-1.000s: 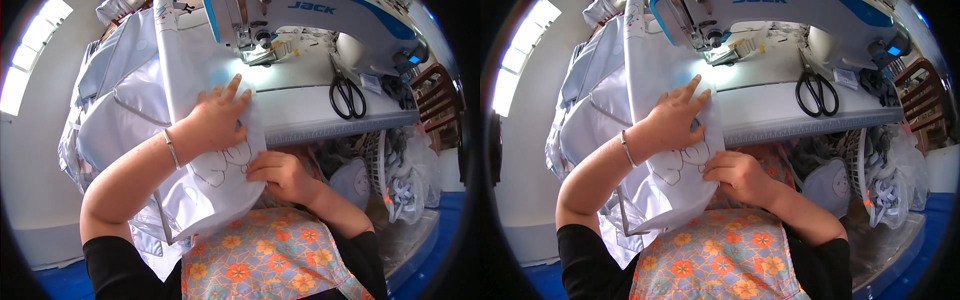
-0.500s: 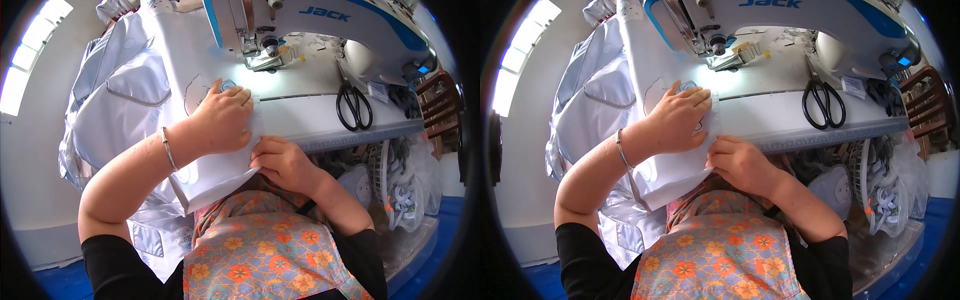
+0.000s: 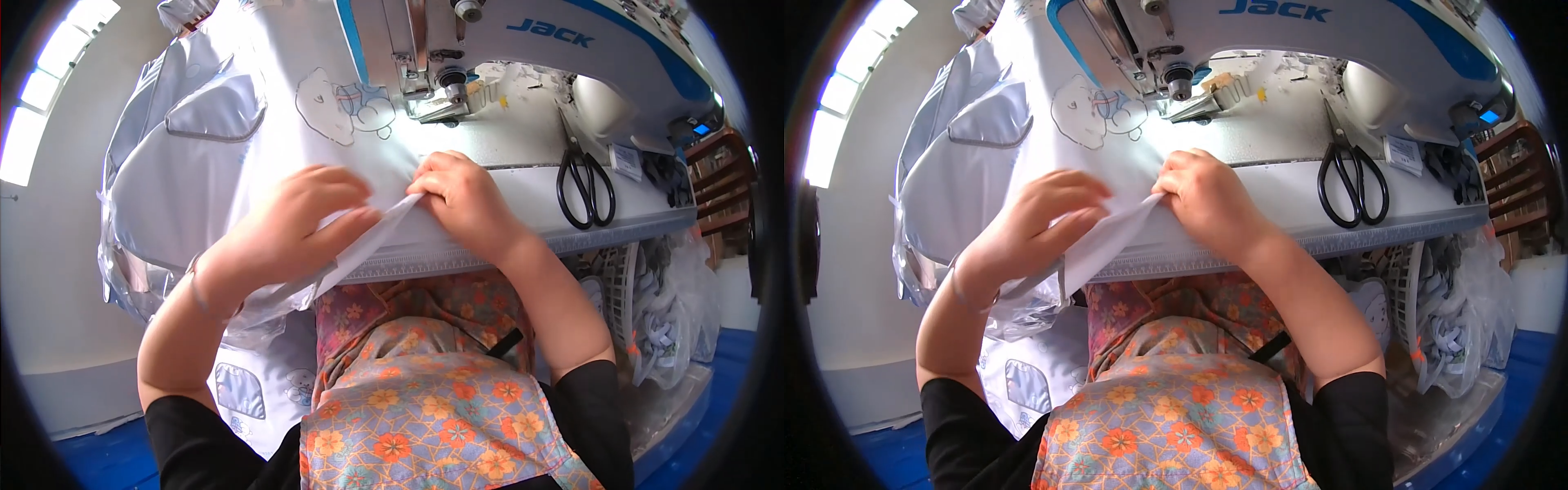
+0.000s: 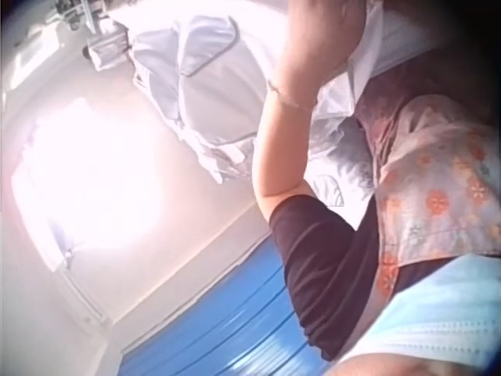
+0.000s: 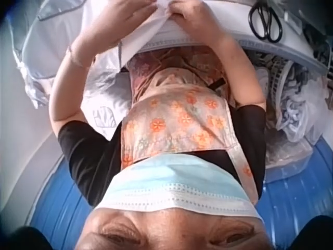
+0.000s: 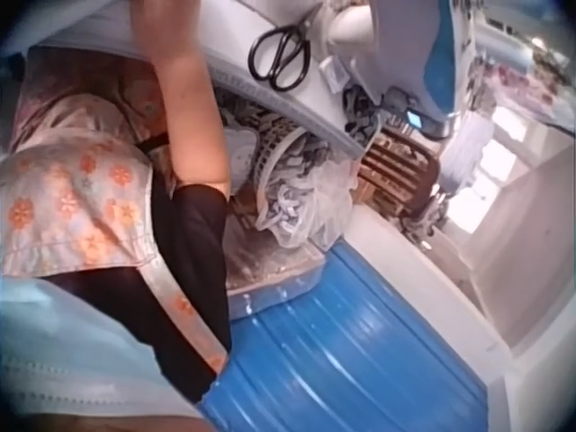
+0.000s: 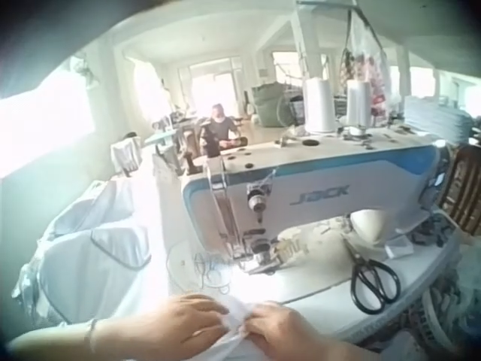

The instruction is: Sewing fabric and plastic components using an industrial sewing machine to assemble a product.

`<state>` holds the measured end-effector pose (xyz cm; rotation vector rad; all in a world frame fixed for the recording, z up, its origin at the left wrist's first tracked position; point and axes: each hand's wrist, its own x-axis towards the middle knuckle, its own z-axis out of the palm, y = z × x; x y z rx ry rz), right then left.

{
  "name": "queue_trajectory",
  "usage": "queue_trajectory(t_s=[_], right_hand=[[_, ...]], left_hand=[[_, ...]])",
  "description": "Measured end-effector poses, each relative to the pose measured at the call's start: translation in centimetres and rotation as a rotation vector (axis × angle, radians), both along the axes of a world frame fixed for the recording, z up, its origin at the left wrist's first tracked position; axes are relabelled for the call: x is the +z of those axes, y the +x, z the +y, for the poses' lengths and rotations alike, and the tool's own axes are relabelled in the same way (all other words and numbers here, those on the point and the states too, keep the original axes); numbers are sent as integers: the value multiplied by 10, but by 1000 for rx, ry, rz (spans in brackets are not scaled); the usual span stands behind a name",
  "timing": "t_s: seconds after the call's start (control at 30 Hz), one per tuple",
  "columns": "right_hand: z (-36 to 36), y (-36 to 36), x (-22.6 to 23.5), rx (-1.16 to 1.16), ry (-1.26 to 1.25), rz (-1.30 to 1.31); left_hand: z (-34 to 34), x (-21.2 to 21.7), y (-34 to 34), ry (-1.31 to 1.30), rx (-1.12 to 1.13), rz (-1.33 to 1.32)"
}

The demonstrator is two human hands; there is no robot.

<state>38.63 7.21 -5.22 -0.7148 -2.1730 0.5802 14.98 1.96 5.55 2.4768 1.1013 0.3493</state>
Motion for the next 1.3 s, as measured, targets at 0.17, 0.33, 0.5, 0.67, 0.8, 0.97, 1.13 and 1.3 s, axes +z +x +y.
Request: queue_trajectory(t_s=[0.17, 0.33, 0.5, 0.67, 0.8, 0.97, 1.13, 1.3], right_hand=[[20, -7, -2, -71, 11, -22], [11, -9, 16, 159, 11, -116], [-59, 2, 15, 322, 17, 87], [-108, 17, -26, 265, -33, 134], [-105, 10, -19, 142, -26, 166], [-79, 7, -3, 159, -57, 139], [-53, -1, 3, 140, -144, 112], [-28, -5, 3, 212, -218, 127]], left_hand=[[-71, 24, -42, -129, 352, 5], [-113, 17, -44, 331, 434, 240], [-102, 29, 8, 52, 92, 161], [-63, 11, 53, -409, -201, 297], [-26, -44, 52, 54, 47, 60], [-5, -56, 47, 265, -1, 187], [23, -65, 36, 361, 28, 237], [41, -76, 29, 225, -82, -104]])
